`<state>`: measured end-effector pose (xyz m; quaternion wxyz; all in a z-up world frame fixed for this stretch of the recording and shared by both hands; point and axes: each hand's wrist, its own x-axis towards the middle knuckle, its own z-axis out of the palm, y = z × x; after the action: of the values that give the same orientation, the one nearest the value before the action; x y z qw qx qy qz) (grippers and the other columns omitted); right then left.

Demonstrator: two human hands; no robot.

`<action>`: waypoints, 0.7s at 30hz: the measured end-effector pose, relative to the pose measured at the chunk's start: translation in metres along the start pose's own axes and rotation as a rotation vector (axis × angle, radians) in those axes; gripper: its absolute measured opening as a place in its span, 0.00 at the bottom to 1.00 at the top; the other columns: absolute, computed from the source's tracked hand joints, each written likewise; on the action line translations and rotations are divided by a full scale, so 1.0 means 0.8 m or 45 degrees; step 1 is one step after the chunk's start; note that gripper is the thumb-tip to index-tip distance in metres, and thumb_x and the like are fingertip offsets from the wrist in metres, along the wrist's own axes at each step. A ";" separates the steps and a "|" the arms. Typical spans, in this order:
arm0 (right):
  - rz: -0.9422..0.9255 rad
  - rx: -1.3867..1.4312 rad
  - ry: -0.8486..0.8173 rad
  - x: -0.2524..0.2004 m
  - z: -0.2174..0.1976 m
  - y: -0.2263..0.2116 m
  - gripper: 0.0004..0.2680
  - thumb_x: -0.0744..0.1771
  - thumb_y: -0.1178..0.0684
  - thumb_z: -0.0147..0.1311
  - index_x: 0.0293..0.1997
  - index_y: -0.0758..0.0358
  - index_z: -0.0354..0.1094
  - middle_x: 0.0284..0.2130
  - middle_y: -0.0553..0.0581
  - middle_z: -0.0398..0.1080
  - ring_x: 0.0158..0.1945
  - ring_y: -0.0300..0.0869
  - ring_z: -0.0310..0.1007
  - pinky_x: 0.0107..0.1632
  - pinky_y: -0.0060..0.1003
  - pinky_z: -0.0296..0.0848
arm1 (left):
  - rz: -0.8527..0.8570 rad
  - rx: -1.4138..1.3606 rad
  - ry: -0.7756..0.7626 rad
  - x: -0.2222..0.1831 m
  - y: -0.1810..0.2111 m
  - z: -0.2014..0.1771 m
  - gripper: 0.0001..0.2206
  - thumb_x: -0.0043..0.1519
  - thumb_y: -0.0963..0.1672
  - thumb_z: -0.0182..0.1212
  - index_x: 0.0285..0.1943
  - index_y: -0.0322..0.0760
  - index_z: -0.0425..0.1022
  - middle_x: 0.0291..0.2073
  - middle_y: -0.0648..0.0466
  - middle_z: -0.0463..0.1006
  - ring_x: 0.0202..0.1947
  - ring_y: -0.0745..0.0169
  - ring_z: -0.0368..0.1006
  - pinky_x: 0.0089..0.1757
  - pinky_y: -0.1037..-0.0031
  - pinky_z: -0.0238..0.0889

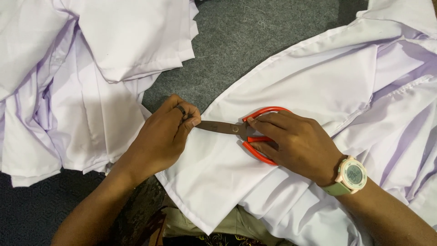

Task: Trimming loose threads from white shirts using scissors in a garment factory

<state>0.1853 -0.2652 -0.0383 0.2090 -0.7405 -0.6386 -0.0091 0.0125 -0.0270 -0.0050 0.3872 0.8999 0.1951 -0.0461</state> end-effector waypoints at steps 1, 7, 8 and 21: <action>0.009 -0.001 -0.015 -0.001 0.001 0.000 0.14 0.66 0.47 0.61 0.55 0.56 0.73 0.48 0.52 0.76 0.48 0.47 0.77 0.35 0.44 0.77 | 0.047 -0.002 0.003 -0.001 -0.003 0.000 0.11 0.71 0.43 0.44 0.38 0.40 0.71 0.41 0.57 0.71 0.44 0.64 0.70 0.45 0.68 0.63; -0.041 0.094 0.137 -0.009 -0.008 0.009 0.13 0.66 0.52 0.63 0.53 0.67 0.71 0.51 0.59 0.74 0.48 0.49 0.78 0.49 0.41 0.77 | -0.057 -0.004 0.209 -0.009 -0.007 -0.031 0.09 0.68 0.39 0.45 0.47 0.36 0.75 0.44 0.53 0.72 0.48 0.59 0.73 0.53 0.68 0.66; -0.049 0.097 0.138 -0.011 -0.009 0.012 0.13 0.66 0.52 0.63 0.53 0.67 0.71 0.51 0.59 0.74 0.48 0.49 0.78 0.49 0.41 0.77 | -0.062 -0.002 0.216 -0.018 -0.007 -0.038 0.09 0.68 0.39 0.45 0.47 0.36 0.75 0.44 0.53 0.72 0.48 0.59 0.73 0.53 0.68 0.66; 0.381 0.152 0.148 -0.027 -0.006 0.022 0.18 0.65 0.53 0.63 0.61 0.60 0.68 0.51 0.55 0.75 0.50 0.44 0.76 0.50 0.38 0.73 | 0.339 0.484 0.301 -0.078 -0.045 0.029 0.17 0.65 0.50 0.60 0.56 0.36 0.76 0.50 0.46 0.73 0.51 0.40 0.66 0.48 0.51 0.60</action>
<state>0.1990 -0.2885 -0.0448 0.2884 -0.8118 -0.5075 0.0173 -0.0569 -0.0409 -0.0310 0.1884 0.9734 0.1067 0.0749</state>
